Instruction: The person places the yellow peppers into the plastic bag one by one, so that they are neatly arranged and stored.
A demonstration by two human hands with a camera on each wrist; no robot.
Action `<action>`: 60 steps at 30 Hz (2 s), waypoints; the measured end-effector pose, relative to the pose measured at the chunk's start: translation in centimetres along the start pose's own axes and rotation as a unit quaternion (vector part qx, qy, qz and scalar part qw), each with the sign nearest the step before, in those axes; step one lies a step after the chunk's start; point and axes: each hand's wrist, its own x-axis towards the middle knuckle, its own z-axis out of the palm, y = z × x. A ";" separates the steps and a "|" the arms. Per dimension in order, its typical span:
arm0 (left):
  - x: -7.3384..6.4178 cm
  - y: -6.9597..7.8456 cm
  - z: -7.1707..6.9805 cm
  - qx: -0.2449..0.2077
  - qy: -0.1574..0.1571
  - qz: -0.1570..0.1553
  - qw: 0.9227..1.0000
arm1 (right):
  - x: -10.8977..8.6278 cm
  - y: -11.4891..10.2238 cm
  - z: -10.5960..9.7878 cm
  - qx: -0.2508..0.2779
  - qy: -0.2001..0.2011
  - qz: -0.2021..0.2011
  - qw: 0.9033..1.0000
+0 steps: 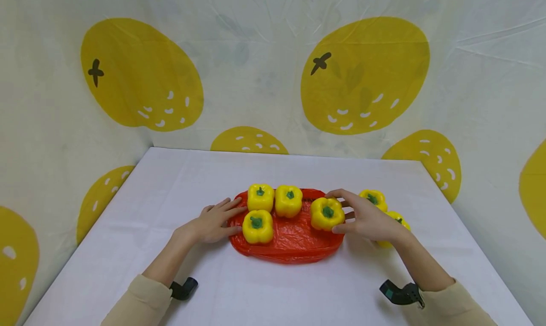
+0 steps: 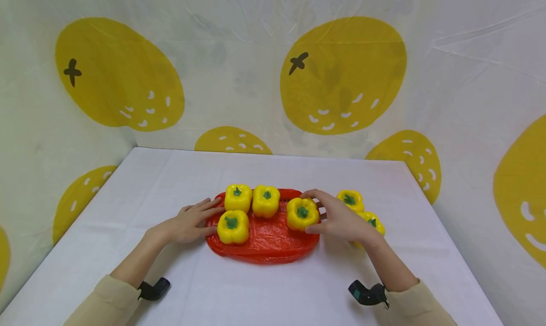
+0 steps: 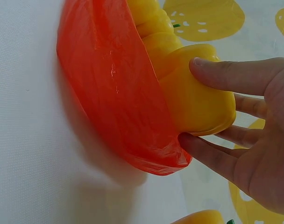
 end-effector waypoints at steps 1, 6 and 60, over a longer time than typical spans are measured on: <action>0.0 0.0 0.0 0.000 0.000 0.000 1.000 | 0.0 0.0 0.0 0.000 -0.001 -0.002 1.000; 0.0 0.0 0.0 -0.002 -0.001 -0.001 1.000 | 0.0 -0.1 0.0 0.006 -0.002 0.002 1.000; 0.1 -0.1 0.1 -0.002 -0.001 -0.001 1.000 | 0.0 -0.2 1.5 -0.016 -0.014 0.013 1.000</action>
